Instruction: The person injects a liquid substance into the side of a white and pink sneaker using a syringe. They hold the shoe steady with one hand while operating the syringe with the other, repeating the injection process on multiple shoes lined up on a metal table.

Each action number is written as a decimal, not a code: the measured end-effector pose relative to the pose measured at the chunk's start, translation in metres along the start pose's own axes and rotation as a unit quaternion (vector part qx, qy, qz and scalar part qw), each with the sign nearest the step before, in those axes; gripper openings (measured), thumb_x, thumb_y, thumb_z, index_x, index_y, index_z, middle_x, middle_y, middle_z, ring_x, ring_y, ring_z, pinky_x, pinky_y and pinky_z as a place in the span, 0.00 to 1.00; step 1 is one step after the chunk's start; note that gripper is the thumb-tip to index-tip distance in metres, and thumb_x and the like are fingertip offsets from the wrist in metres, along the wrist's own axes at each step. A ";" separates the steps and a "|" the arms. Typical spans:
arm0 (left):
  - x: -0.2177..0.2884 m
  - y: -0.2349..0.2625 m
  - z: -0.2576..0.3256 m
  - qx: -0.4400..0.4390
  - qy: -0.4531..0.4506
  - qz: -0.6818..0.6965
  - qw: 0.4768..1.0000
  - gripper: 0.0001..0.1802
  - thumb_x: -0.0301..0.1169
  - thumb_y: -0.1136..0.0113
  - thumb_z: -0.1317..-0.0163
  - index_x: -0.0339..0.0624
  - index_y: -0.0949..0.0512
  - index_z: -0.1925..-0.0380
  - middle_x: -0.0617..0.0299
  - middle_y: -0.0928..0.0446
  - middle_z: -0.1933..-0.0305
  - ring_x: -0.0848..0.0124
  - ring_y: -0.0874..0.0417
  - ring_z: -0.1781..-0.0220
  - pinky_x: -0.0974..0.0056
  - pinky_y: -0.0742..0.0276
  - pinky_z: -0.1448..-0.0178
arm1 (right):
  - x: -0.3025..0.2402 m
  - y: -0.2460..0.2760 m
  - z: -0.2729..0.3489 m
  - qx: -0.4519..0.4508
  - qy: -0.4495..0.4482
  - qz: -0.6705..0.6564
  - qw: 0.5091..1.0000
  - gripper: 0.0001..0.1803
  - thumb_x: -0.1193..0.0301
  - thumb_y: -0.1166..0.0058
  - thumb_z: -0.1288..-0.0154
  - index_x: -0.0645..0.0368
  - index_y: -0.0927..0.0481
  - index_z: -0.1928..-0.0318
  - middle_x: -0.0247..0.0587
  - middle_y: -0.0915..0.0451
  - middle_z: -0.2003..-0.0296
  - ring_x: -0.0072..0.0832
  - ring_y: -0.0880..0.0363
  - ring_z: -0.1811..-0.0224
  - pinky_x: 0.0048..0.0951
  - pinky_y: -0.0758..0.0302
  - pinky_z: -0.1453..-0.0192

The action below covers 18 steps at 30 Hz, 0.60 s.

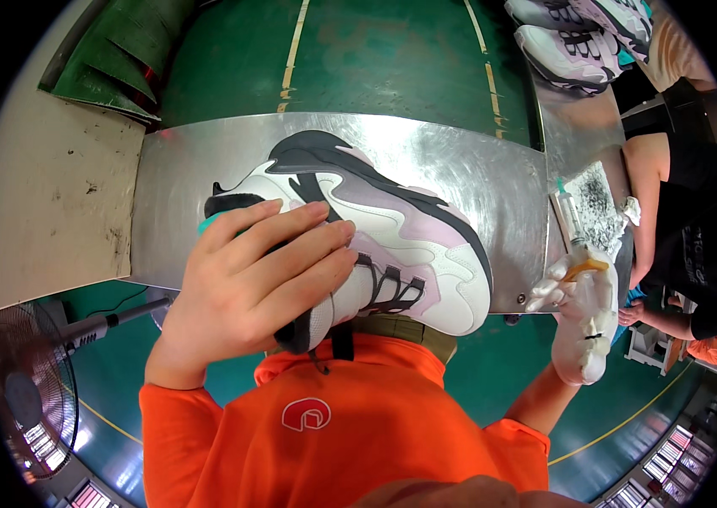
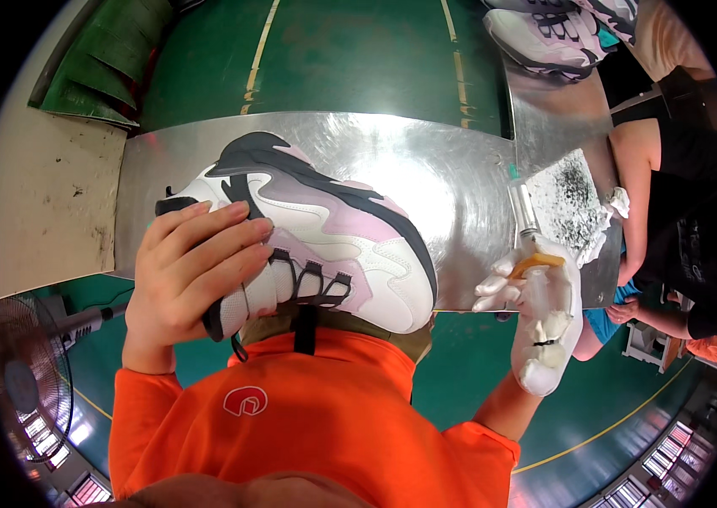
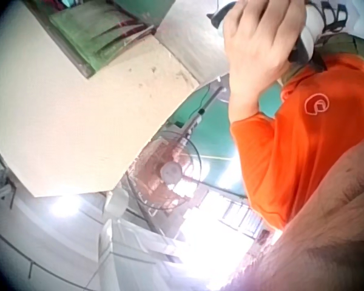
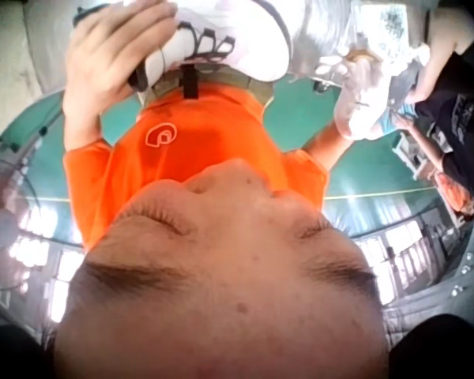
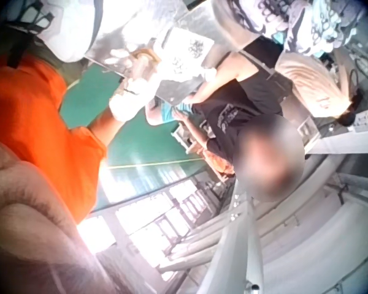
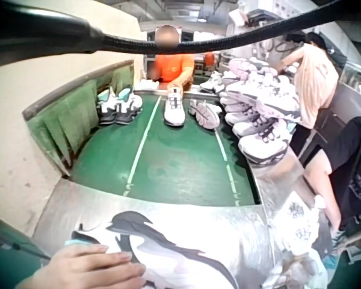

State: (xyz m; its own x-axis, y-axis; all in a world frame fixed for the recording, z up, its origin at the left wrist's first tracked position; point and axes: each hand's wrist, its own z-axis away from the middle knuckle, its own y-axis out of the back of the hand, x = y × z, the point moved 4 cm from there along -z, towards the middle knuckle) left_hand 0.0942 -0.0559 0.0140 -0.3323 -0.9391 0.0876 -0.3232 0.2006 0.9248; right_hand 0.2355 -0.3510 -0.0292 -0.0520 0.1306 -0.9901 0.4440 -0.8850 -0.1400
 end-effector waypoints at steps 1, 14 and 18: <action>0.000 0.000 0.000 0.000 0.001 -0.003 1.000 0.19 0.44 0.33 0.47 0.46 0.18 0.59 0.61 0.17 0.51 0.60 0.17 0.46 0.56 0.27 0.42 | 0.002 0.001 0.001 -0.009 0.003 0.000 1.000 0.65 0.43 0.26 0.64 0.69 0.44 0.32 0.55 0.27 0.53 0.39 0.20 0.58 0.35 0.18 0.59; 0.012 -0.006 0.000 0.049 0.035 -0.030 0.998 0.13 0.29 0.41 0.47 0.48 0.19 0.60 0.64 0.17 0.51 0.64 0.18 0.47 0.60 0.26 0.46 | 0.012 0.059 0.033 0.160 0.063 0.194 0.966 0.45 0.84 0.55 0.58 0.65 0.43 0.31 0.50 0.31 0.44 0.37 0.21 0.55 0.28 0.18 0.60; 0.013 -0.004 -0.007 0.040 0.043 -0.011 0.998 0.15 0.29 0.42 0.48 0.47 0.19 0.58 0.63 0.17 0.50 0.63 0.18 0.46 0.58 0.27 0.46 | 0.027 0.087 0.040 0.264 0.016 0.204 0.943 0.42 0.85 0.48 0.52 0.63 0.41 0.32 0.48 0.31 0.44 0.26 0.23 0.61 0.20 0.22 0.67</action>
State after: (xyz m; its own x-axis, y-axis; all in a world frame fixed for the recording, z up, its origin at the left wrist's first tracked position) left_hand 0.0977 -0.0707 0.0138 -0.2485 -0.9634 0.1010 -0.4009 0.1972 0.8946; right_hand 0.2367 -0.4423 -0.0690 0.0579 -0.2621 -0.9633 -0.0869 -0.9626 0.2567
